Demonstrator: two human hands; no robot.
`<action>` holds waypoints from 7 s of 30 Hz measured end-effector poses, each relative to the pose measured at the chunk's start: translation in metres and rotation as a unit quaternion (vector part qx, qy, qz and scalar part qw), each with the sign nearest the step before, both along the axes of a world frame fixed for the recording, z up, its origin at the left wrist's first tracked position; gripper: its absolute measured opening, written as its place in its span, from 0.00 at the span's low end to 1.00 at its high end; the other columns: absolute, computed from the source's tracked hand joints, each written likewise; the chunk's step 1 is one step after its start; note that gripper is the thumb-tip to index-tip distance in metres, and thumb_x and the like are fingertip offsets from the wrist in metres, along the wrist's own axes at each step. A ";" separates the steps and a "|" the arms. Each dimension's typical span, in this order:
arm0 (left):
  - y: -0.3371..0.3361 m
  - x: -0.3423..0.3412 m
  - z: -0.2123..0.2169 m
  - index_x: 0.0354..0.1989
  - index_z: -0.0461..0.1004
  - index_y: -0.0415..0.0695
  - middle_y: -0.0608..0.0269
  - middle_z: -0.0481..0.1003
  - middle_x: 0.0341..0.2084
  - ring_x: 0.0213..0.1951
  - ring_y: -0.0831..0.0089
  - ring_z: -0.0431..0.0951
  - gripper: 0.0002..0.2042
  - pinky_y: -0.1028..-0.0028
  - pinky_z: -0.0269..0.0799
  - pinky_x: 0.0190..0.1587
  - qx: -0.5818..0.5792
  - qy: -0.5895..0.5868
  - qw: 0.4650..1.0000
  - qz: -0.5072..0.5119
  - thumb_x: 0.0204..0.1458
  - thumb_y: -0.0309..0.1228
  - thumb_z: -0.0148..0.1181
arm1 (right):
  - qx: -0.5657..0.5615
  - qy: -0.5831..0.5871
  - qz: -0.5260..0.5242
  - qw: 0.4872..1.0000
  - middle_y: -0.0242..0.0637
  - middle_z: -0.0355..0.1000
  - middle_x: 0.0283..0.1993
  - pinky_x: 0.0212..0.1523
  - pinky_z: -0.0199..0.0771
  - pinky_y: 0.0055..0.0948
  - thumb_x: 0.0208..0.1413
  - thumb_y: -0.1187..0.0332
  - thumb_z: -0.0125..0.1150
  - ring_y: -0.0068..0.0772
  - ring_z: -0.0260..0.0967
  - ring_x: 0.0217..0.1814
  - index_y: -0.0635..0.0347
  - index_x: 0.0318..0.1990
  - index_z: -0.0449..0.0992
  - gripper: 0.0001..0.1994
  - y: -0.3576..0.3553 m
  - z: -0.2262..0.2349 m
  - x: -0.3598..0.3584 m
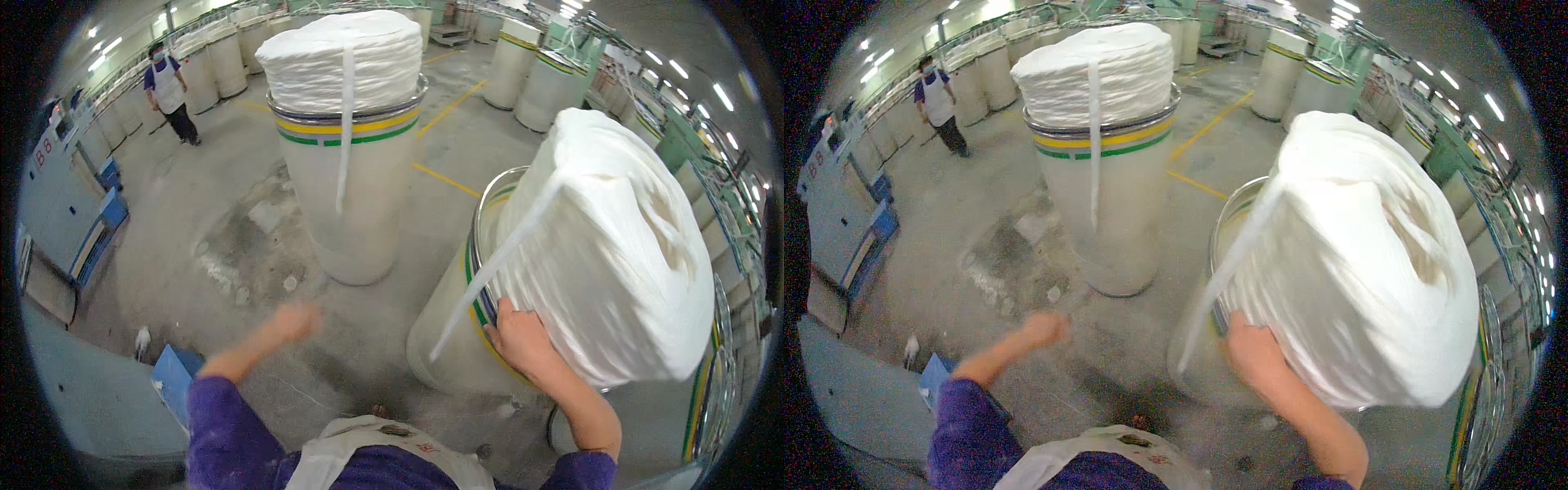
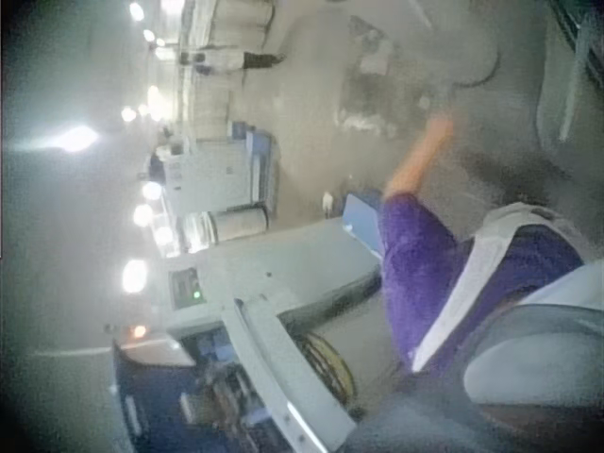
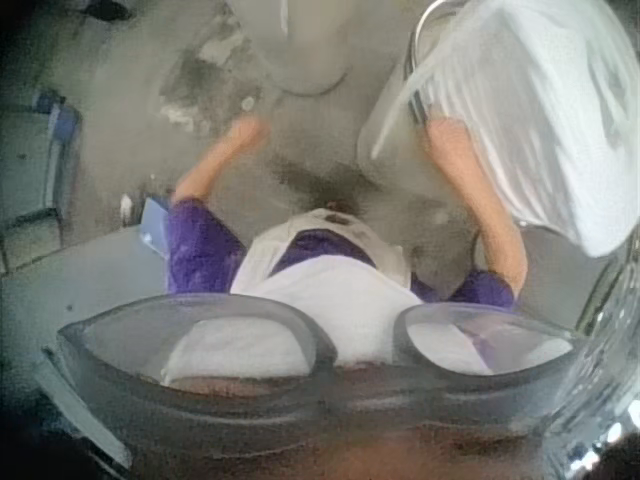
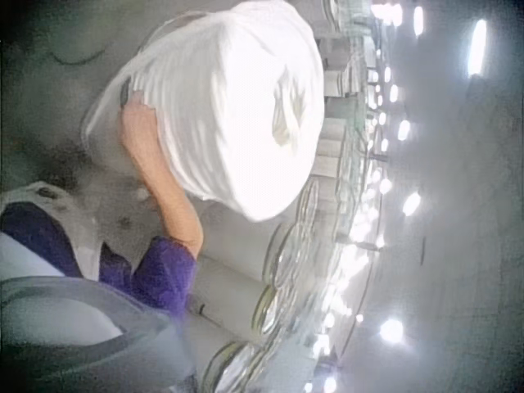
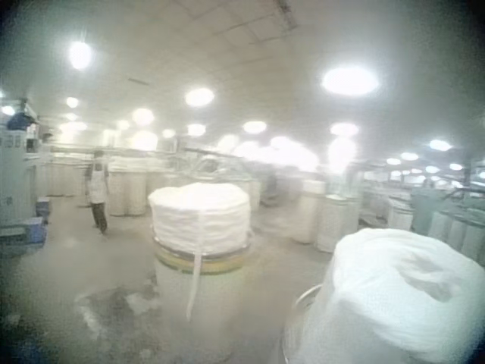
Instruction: The person walks between rows of large white textile bobbins, removes metal lids, and places bobbins into a machine. They use a stick to guide the thread and later use a small tool to adjust the machine's internal components.
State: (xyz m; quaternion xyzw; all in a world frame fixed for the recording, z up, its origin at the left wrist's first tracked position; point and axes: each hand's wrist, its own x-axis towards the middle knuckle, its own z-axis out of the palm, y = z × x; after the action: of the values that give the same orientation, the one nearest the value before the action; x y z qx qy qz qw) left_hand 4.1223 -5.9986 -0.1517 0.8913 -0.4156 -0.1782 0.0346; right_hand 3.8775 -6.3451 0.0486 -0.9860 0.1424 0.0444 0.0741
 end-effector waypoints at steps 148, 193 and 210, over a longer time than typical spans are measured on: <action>1.609 0.871 -0.389 0.50 0.69 0.44 0.50 0.70 0.49 0.50 0.53 0.70 0.19 0.58 0.65 0.52 -0.098 0.319 0.561 0.757 0.54 0.41 0.47 | 0.220 0.134 0.625 0.737 0.46 0.72 0.41 0.42 0.68 0.39 0.57 0.59 0.47 0.50 0.69 0.44 0.57 0.49 0.71 0.17 1.809 -0.476 1.699; 2.182 2.501 0.175 0.41 0.73 0.31 0.59 0.74 0.23 0.24 0.77 0.75 0.14 0.80 0.67 0.27 -0.782 0.264 0.553 -0.112 0.54 0.32 0.53 | 0.143 0.410 0.173 0.884 0.45 0.74 0.32 0.35 0.70 0.41 0.46 0.65 0.55 0.46 0.72 0.33 0.62 0.35 0.76 0.11 2.008 -0.617 2.737; 2.568 2.676 -0.176 0.51 0.69 0.48 0.53 0.72 0.47 0.48 0.55 0.72 0.26 0.57 0.68 0.49 0.097 0.253 0.699 0.662 0.50 0.53 0.50 | 0.242 0.108 0.512 0.817 0.44 0.73 0.41 0.43 0.69 0.40 0.53 0.63 0.52 0.47 0.70 0.42 0.56 0.42 0.76 0.12 2.627 -0.413 3.445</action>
State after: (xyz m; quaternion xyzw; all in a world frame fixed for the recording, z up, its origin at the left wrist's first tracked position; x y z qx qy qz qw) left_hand 6.7980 -3.4310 -0.3276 0.8562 0.3260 -0.3670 0.1612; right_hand 7.3222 -3.7180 -0.3641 -0.8561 -0.3908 0.2148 0.2612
